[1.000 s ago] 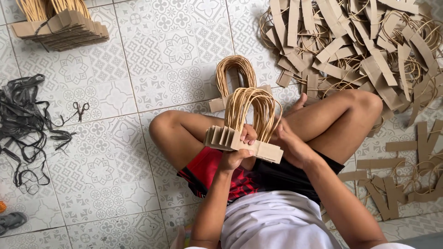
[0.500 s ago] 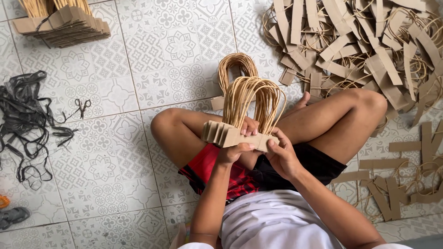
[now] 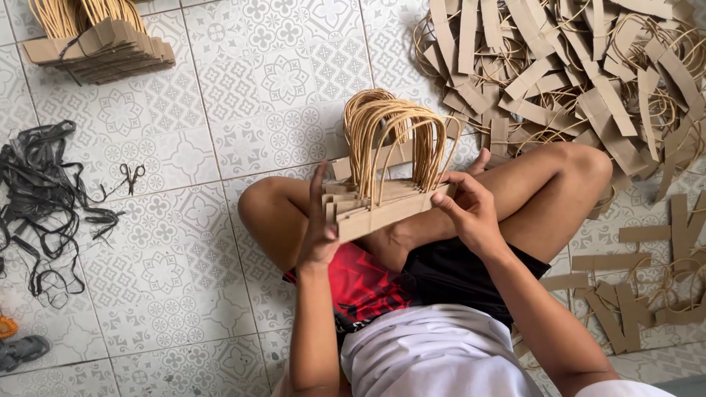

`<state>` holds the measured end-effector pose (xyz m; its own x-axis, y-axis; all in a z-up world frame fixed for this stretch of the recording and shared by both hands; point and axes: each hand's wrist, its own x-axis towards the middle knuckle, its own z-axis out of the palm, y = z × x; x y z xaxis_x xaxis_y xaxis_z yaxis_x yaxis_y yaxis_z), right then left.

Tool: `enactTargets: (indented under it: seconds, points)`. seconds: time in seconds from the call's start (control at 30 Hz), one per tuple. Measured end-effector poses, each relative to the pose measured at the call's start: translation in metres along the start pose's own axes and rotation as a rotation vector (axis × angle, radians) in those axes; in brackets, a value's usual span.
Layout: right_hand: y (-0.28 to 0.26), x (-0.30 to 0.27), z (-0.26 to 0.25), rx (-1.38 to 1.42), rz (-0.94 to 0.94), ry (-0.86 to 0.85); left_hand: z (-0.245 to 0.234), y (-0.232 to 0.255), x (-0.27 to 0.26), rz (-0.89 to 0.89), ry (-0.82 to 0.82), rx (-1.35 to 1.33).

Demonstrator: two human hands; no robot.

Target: The person is sitting on the floor, picking up paper bag handles from a large pile and stacking them neatly together. Later, they sort through some black plastic strips.

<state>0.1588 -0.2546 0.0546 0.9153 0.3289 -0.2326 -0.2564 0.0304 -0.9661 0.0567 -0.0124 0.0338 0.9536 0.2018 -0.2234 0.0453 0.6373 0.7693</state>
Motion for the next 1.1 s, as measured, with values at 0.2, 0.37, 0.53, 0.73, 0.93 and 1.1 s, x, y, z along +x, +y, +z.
enactTargets:
  seconds: [0.2,0.37,0.53,0.73,0.93,1.1]
  points:
    - [-0.007,-0.002,-0.003,-0.217,-0.060,0.032,-0.017,0.019,0.005,0.006,-0.111,0.193]
    - [-0.017,0.001,-0.004,-0.328,-0.131,0.035,0.022,0.047,0.003,-0.006,-0.100,0.310]
    - [-0.019,0.002,-0.007,-0.289,-0.191,0.002,0.040,0.041,0.007,0.035,0.023,0.660]
    - [-0.033,0.004,0.011,-0.376,-0.239,-0.123,0.035,-0.007,0.016,0.213,0.327,0.791]
    - [-0.035,0.009,0.018,-0.527,-0.294,-0.155,0.027,-0.036,0.006,0.207,0.357,0.776]
    - [-0.010,0.015,0.006,-0.525,-0.132,-0.187,0.007,-0.023,-0.005,0.074,0.283,0.792]
